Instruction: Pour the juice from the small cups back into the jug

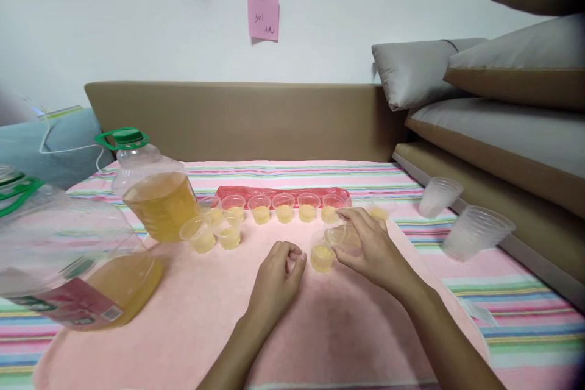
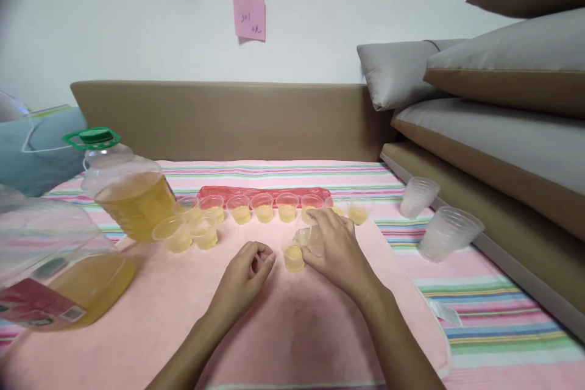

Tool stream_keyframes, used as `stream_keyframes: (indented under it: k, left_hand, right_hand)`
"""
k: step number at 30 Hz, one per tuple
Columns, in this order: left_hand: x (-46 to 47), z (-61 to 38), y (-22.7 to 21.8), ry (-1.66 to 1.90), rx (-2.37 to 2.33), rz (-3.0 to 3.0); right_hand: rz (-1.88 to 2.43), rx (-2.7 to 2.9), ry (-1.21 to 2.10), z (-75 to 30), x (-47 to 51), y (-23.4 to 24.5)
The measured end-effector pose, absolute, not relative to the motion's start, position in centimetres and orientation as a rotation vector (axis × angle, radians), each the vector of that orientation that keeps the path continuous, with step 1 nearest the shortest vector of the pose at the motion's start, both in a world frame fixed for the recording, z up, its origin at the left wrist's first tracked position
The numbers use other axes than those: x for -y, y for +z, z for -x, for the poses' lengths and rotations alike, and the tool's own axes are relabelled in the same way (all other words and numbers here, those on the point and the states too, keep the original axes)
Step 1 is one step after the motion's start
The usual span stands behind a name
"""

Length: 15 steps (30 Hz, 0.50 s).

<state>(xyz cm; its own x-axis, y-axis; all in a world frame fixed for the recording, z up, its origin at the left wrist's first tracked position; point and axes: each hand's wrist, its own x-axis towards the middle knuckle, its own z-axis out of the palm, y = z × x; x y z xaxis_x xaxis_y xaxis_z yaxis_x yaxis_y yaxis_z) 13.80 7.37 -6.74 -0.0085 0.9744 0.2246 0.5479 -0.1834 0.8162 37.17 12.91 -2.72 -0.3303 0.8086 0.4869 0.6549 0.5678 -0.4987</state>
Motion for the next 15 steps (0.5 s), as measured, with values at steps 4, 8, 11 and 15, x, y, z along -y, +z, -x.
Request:
stream_keyframes:
  k: [4, 8, 11, 15]
  left_hand:
    - [-7.33, -13.84, -6.61, 1.087, -1.576, -1.77]
    - [-7.13, -13.79, -6.5, 1.077, -1.578, -1.766]
    - [-7.08, -13.76, -6.44, 1.071, -1.583, -1.764]
    - [-7.17, -13.73, -6.46, 1.07, -1.587, -1.762]
  right_hand:
    - [1.179, 2.113, 0.233, -37.23, -12.87, -2.55]
    - [1.186, 2.151, 0.196, -37.26, -12.64, -2.3]
    - [1.186, 2.193, 0.178, -37.32, -12.41, -2.12]
    - [1.158, 2.242, 0.093, -37.45, -12.26, -2.08]
